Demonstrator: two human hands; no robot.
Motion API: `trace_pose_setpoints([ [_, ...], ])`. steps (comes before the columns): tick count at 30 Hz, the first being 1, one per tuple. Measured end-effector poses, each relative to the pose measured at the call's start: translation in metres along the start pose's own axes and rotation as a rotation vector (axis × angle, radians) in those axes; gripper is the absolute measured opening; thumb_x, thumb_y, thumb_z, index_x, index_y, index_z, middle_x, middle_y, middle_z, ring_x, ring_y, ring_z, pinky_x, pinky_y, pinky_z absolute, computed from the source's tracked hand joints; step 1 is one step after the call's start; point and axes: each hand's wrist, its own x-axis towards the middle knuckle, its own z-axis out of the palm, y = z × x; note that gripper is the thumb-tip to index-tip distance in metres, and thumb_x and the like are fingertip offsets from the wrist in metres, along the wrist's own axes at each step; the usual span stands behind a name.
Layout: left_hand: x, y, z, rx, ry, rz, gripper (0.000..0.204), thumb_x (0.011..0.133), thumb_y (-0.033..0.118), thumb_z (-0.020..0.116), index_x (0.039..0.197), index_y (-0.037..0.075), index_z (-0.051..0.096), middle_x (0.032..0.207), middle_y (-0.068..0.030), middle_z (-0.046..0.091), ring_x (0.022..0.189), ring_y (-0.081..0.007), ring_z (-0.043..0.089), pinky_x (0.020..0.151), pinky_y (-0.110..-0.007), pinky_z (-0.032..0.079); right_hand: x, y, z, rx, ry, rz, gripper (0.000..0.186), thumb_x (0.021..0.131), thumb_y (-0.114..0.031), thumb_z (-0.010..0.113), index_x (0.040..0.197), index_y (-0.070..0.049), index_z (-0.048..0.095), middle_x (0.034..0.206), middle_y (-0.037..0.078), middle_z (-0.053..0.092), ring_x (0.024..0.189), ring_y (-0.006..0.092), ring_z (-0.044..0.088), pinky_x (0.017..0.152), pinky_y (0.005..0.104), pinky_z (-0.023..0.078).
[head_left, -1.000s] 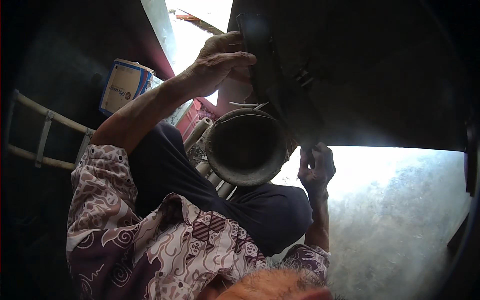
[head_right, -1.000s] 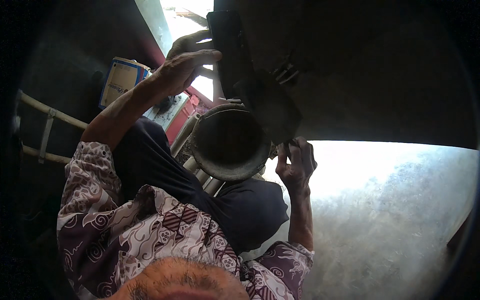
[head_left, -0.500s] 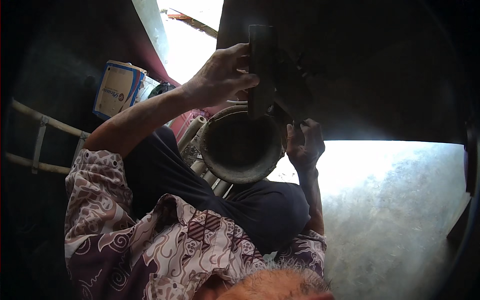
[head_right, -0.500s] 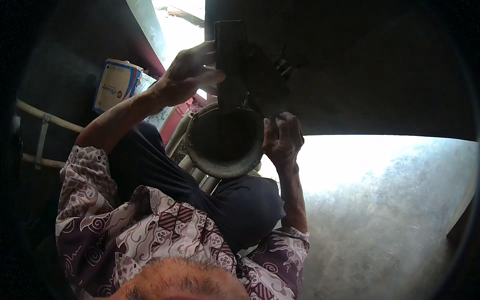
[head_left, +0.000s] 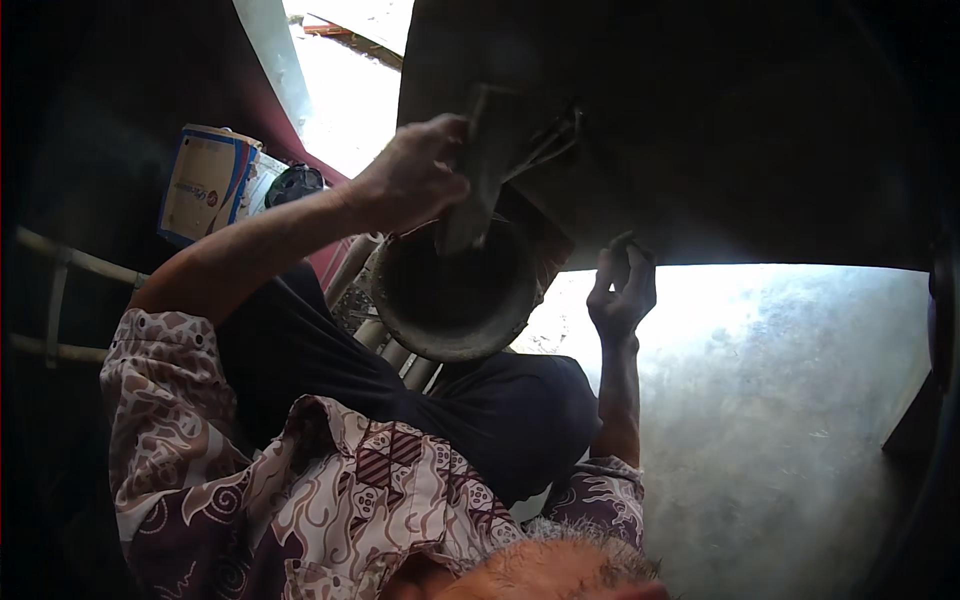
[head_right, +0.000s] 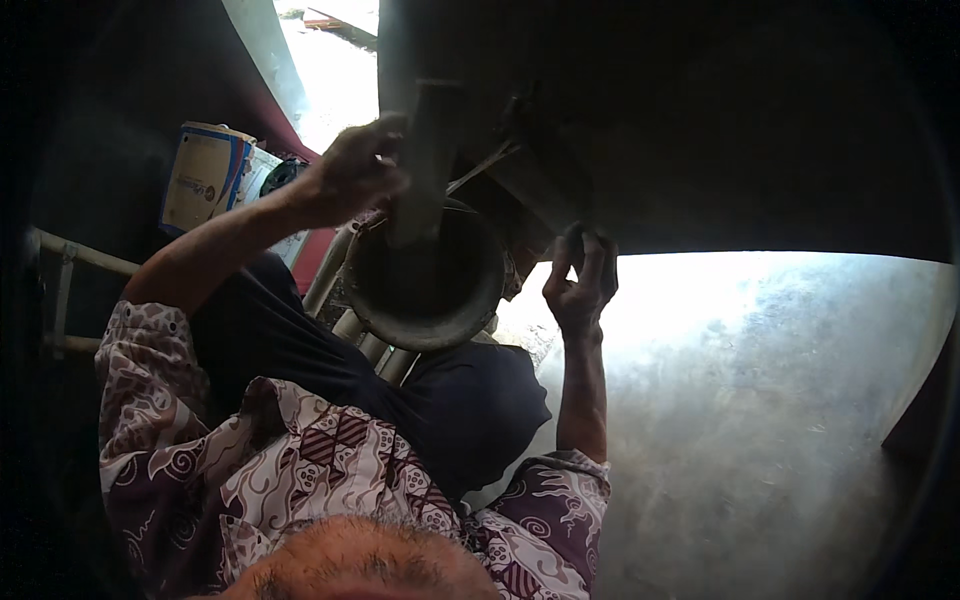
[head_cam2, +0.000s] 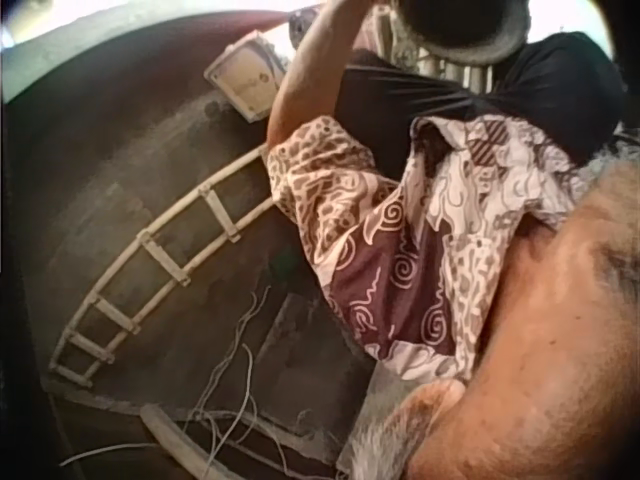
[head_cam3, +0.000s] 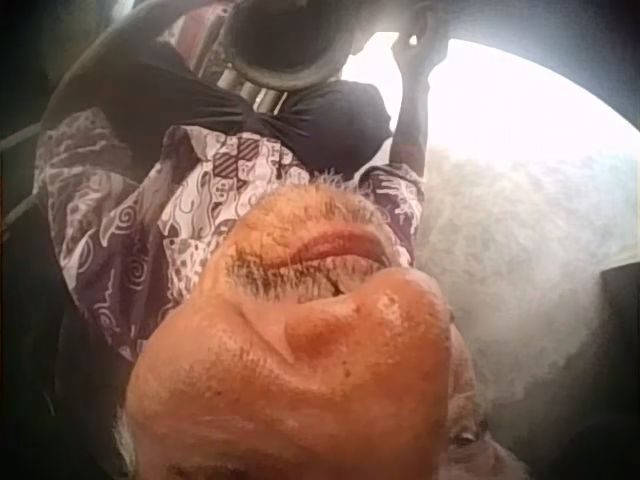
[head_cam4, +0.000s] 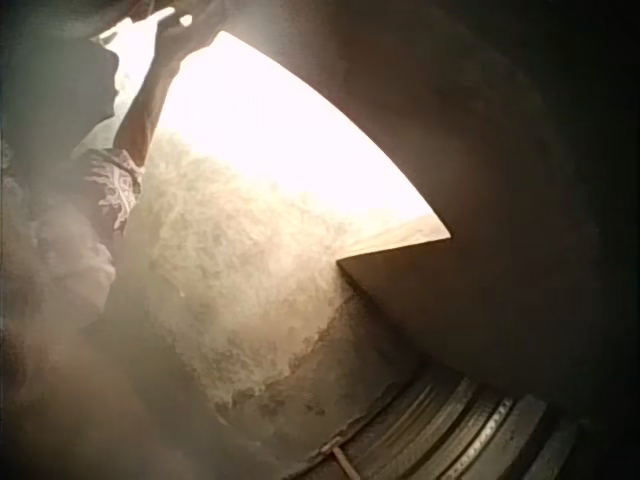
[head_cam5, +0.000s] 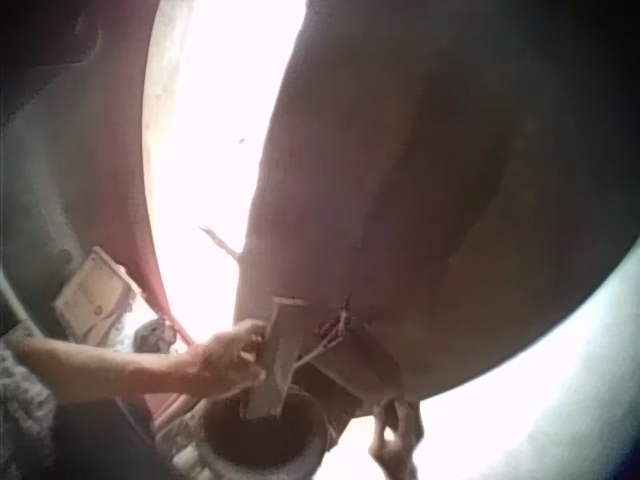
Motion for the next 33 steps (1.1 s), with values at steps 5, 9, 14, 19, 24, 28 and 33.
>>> trace_pose_setpoints([
  [5, 0.01, 0.0, -0.016, -0.356, 0.181, -0.053, 0.047, 0.087, -0.001, 0.056, 0.133, -0.005, 0.046, 0.114, -0.0176, 0.065, 0.094, -0.0255, 0.069, 0.076, -0.037, 0.064, 0.004, 0.046, -0.027, -0.108, -0.127, 0.001, 0.013, 0.09, -0.006, 0.066, 0.1, 0.001, 0.061, 0.084, 0.015, 0.065, 0.064, 0.025, 0.064, 0.052, 0.0328, 0.05],
  [9, 0.011, -0.001, -0.024, -0.263, 0.227, -0.057, 0.046, 0.09, 0.003, 0.059, 0.134, -0.004, 0.047, 0.116, -0.0181, 0.064, 0.098, -0.0277, 0.069, 0.076, -0.041, 0.065, 0.041, 0.072, -0.02, -0.146, -0.177, -0.117, 0.014, 0.092, -0.009, 0.064, 0.101, 0.002, 0.064, 0.086, 0.019, 0.067, 0.073, 0.0343, 0.068, 0.057, 0.0374, 0.053],
  [14, 0.01, -0.017, -0.034, -0.174, 0.234, -0.063, 0.048, 0.09, 0.005, 0.061, 0.135, -0.004, 0.046, 0.115, -0.0187, 0.064, 0.098, -0.0274, 0.068, 0.076, -0.041, 0.065, 0.064, 0.079, -0.018, -0.194, -0.291, -0.073, 0.02, 0.094, -0.014, 0.061, 0.107, 0.002, 0.067, 0.094, 0.023, 0.069, 0.081, 0.0378, 0.07, 0.066, 0.0407, 0.056],
  [19, 0.007, -0.006, -0.036, -0.175, 0.251, -0.094, 0.053, 0.091, 0.011, 0.061, 0.137, -0.007, 0.042, 0.115, -0.0224, 0.061, 0.102, -0.028, 0.067, 0.077, -0.042, 0.064, 0.058, 0.096, -0.048, -0.257, -0.433, 0.07, 0.024, 0.097, -0.017, 0.059, 0.109, 0.002, 0.066, 0.096, 0.024, 0.069, 0.085, 0.0377, 0.069, 0.07, 0.0415, 0.057],
  [24, 0.01, -0.007, -0.036, -0.173, 0.252, -0.07, 0.054, 0.091, 0.012, 0.062, 0.138, -0.007, 0.041, 0.114, -0.022, 0.061, 0.1, -0.0278, 0.067, 0.078, -0.042, 0.064, 0.028, 0.104, -0.089, -0.443, -0.428, 0.083, 0.022, 0.097, -0.017, 0.058, 0.105, 0.002, 0.066, 0.094, 0.021, 0.069, 0.087, 0.038, 0.068, 0.074, 0.0408, 0.056],
  [28, 0.013, -0.012, -0.038, -0.188, 0.263, -0.076, 0.053, 0.091, 0.011, 0.062, 0.137, -0.007, 0.043, 0.114, -0.0203, 0.062, 0.099, -0.0271, 0.067, 0.077, -0.042, 0.064, 0.027, 0.076, -0.08, -0.387, -0.378, 0.023, 0.024, 0.098, -0.018, 0.057, 0.107, 0.002, 0.066, 0.094, 0.022, 0.069, 0.084, 0.0388, 0.068, 0.072, 0.0418, 0.056],
  [33, 0.016, -0.013, -0.036, -0.141, 0.268, -0.045, 0.054, 0.09, 0.011, 0.063, 0.137, -0.006, 0.043, 0.114, -0.0197, 0.062, 0.1, -0.0265, 0.067, 0.077, -0.042, 0.064, 0.061, 0.058, -0.038, -0.369, -0.428, 0.105, 0.027, 0.098, -0.02, 0.057, 0.117, -0.003, 0.067, 0.106, 0.022, 0.069, 0.095, 0.0396, 0.068, 0.08, 0.0425, 0.057],
])
